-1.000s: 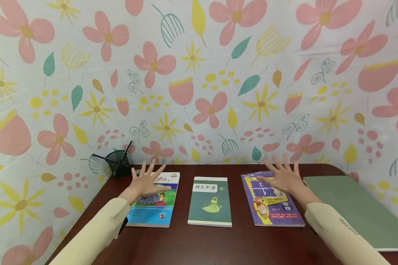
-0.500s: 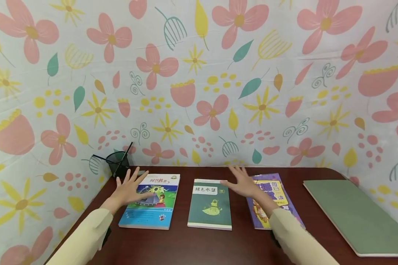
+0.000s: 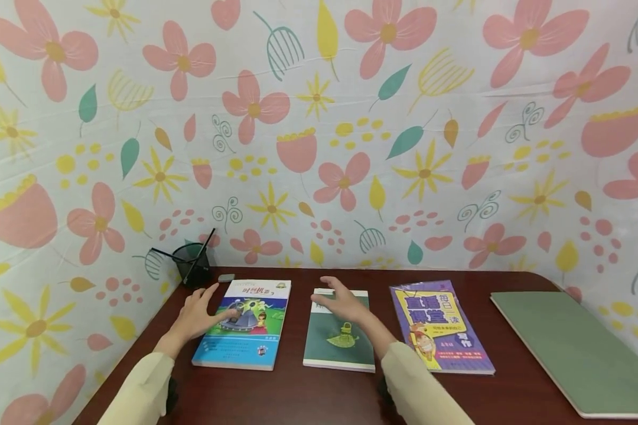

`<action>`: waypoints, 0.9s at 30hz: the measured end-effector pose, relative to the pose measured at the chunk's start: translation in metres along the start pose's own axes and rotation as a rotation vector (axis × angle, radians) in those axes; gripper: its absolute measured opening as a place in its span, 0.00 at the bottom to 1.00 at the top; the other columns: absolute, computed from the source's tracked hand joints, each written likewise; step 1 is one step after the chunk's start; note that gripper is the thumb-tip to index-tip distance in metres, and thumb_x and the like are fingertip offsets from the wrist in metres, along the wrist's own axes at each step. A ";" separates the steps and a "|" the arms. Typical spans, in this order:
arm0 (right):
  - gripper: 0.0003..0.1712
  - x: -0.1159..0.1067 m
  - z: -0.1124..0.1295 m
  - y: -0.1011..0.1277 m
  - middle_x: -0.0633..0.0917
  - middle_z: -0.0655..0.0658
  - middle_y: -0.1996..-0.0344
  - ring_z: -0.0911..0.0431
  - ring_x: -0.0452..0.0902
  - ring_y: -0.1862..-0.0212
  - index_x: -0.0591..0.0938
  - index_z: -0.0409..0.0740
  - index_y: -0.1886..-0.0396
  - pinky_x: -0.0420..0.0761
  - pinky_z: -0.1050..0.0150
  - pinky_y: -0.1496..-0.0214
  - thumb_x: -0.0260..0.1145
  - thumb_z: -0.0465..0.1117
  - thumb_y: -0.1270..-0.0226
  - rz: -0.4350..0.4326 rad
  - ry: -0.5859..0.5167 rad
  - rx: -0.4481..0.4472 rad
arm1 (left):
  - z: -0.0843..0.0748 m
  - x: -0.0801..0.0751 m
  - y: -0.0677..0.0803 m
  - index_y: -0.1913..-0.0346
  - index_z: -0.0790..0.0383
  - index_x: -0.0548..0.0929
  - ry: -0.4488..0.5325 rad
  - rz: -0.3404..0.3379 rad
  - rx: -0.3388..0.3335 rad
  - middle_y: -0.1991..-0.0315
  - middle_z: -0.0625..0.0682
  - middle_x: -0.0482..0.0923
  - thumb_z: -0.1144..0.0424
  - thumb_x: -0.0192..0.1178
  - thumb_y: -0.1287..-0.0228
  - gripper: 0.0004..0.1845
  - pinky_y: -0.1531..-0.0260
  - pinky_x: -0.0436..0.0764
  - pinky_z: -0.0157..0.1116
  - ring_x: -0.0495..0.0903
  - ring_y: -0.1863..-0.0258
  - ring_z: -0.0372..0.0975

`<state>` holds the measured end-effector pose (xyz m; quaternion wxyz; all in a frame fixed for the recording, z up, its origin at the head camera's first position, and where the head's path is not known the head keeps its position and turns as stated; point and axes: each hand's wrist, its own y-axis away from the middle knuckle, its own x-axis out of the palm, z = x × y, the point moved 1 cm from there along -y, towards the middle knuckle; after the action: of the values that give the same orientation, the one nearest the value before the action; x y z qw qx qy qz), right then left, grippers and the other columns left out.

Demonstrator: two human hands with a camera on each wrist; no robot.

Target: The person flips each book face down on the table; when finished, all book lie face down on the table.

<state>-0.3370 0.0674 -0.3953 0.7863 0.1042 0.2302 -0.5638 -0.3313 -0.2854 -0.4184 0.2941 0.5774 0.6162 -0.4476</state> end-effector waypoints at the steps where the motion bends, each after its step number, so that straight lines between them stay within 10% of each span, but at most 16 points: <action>1: 0.36 0.005 0.001 -0.002 0.61 0.34 0.31 0.35 0.56 0.31 0.59 0.43 0.30 0.65 0.42 0.35 0.58 0.51 0.33 0.007 -0.020 0.005 | 0.002 0.002 0.001 0.29 0.63 0.55 0.008 0.015 -0.021 0.33 0.71 0.54 0.34 0.60 0.51 0.53 0.43 0.60 0.68 0.56 0.37 0.64; 27: 0.44 0.074 -0.007 -0.023 0.56 0.27 0.31 0.36 0.52 0.29 0.50 0.38 0.27 0.62 0.42 0.32 0.61 0.45 0.36 0.017 -0.441 0.150 | 0.029 0.036 -0.001 0.32 0.73 0.59 0.271 0.065 -0.253 0.28 0.70 0.48 0.40 0.60 0.46 0.49 0.34 0.30 0.63 0.41 0.28 0.62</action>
<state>-0.3411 0.0006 -0.4348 0.8122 0.0386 0.0093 -0.5820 -0.3424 -0.2951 -0.4628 0.2930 0.6104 0.6825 -0.2752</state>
